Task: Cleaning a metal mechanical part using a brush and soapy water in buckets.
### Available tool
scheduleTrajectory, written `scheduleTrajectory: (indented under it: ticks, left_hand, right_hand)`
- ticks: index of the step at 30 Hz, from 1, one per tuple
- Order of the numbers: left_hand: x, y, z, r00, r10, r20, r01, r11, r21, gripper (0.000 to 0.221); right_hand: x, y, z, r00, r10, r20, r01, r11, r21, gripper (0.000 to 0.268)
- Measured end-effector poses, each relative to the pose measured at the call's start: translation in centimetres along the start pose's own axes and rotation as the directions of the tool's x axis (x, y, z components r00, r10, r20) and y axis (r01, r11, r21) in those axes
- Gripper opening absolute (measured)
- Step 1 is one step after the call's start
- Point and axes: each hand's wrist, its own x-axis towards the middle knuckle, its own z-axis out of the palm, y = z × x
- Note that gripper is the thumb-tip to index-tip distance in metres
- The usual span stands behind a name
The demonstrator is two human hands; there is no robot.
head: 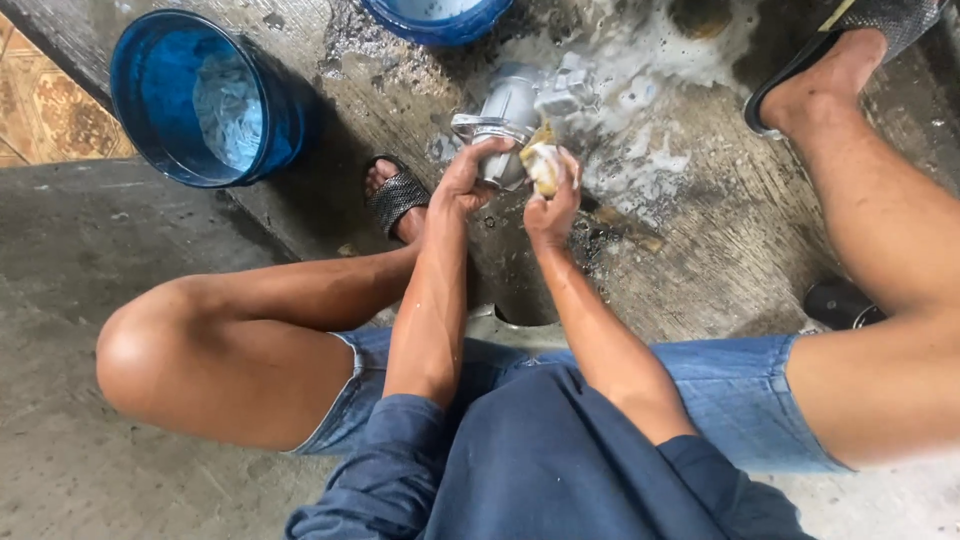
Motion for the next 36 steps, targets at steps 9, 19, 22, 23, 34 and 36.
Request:
scheduleTrajectory:
  ticks: [9,19,22,23,34,36]
  left_hand:
    - [-4.3,1.8,2.6,0.997,-0.042,0.058,0.042,0.999,-0.009,0.057]
    - [-3.9,0.8,2.2,0.985,0.071,0.156,-0.100,0.977,0.187,0.051]
    - [-3.7,1.5,2.1,0.988,-0.021,0.153,-0.006,0.985,0.173,0.045]
    - [-3.2,1.8,2.7,0.990,-0.018,0.141,-0.012,0.978,0.207,0.044]
    - [-3.6,0.6,1.6,0.950,-0.128,0.286,0.228,0.908,-0.352,0.070]
    - [-3.0,1.0,1.3,0.940,-0.106,0.326,0.239,0.883,-0.404,0.068]
  right_hand:
    - [10.4,-10.5,-5.4,0.628,0.742,-0.234,-0.721,0.668,0.185,0.039]
    - [22.3,-6.8,-3.8,0.381,0.267,0.885,0.400,0.815,-0.418,0.033]
    - [25.4,-10.7,-5.0,0.252,0.399,0.882,0.318,0.826,-0.465,0.036]
    - [27.2,-12.7,-5.8,0.239,0.579,0.780,0.131,0.776,-0.616,0.024]
    - [12.3,3.2,-0.1,0.681,0.715,0.156,-0.729,0.644,0.232,0.034]
    - [12.8,-0.1,1.5,0.723,0.679,0.126,-0.670,0.646,0.366,0.044]
